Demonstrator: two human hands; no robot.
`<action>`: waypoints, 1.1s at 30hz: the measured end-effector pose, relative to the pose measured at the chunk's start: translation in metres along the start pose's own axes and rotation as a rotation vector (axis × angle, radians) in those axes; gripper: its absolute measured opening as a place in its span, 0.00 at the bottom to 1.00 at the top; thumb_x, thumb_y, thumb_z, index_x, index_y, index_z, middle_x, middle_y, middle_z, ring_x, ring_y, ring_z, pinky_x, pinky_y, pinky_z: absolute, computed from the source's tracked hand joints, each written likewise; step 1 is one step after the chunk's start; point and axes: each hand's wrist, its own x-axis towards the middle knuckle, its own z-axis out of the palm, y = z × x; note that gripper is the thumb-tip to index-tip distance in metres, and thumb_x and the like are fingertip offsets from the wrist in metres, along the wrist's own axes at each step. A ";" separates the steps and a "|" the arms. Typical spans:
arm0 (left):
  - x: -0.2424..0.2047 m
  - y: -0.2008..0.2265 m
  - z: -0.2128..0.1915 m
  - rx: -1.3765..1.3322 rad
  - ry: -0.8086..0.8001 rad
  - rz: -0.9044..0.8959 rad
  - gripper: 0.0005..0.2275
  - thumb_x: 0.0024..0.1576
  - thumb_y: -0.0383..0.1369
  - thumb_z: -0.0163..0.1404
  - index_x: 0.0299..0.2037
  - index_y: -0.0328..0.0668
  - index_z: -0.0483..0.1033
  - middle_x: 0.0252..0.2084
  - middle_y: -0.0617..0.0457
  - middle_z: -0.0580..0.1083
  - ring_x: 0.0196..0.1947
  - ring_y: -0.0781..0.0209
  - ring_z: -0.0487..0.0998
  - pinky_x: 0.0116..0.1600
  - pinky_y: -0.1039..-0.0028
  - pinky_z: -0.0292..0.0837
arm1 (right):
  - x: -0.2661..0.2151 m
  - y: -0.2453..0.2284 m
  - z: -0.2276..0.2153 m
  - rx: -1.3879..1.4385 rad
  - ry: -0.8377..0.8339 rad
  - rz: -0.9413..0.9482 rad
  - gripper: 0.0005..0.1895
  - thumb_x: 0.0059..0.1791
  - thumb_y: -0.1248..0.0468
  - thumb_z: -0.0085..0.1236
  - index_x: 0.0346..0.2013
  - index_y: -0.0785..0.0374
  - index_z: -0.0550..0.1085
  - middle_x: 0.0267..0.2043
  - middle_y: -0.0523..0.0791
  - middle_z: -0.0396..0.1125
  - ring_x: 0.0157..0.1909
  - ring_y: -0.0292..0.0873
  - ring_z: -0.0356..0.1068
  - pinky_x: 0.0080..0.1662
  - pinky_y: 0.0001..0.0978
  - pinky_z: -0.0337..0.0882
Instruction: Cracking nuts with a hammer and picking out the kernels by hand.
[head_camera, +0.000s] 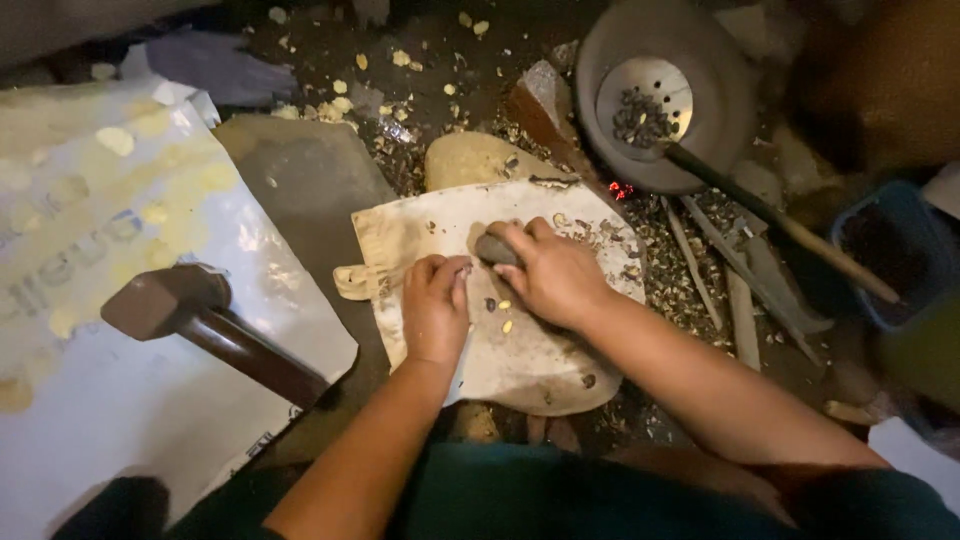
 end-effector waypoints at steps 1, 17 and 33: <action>0.001 0.001 -0.002 0.002 -0.005 -0.004 0.08 0.59 0.30 0.53 0.46 0.57 0.80 0.42 0.53 0.71 0.45 0.47 0.74 0.53 0.61 0.71 | 0.004 0.004 0.000 0.004 -0.005 0.001 0.27 0.53 0.52 0.51 0.67 0.44 0.61 0.51 0.58 0.66 0.47 0.71 0.74 0.47 0.63 0.74; 0.004 0.012 -0.032 0.088 -0.306 0.319 0.09 0.53 0.46 0.60 0.40 0.61 0.77 0.45 0.57 0.72 0.50 0.50 0.74 0.54 0.57 0.66 | -0.005 0.026 0.009 0.039 -0.008 0.214 0.27 0.54 0.52 0.48 0.68 0.46 0.57 0.53 0.61 0.67 0.48 0.73 0.74 0.50 0.66 0.73; 0.027 0.026 0.007 0.125 -0.027 0.068 0.17 0.56 0.40 0.58 0.55 0.52 0.74 0.55 0.49 0.73 0.57 0.46 0.73 0.60 0.52 0.65 | -0.022 0.052 0.027 -0.003 0.067 0.359 0.28 0.54 0.49 0.48 0.67 0.48 0.56 0.51 0.58 0.68 0.48 0.70 0.75 0.49 0.67 0.73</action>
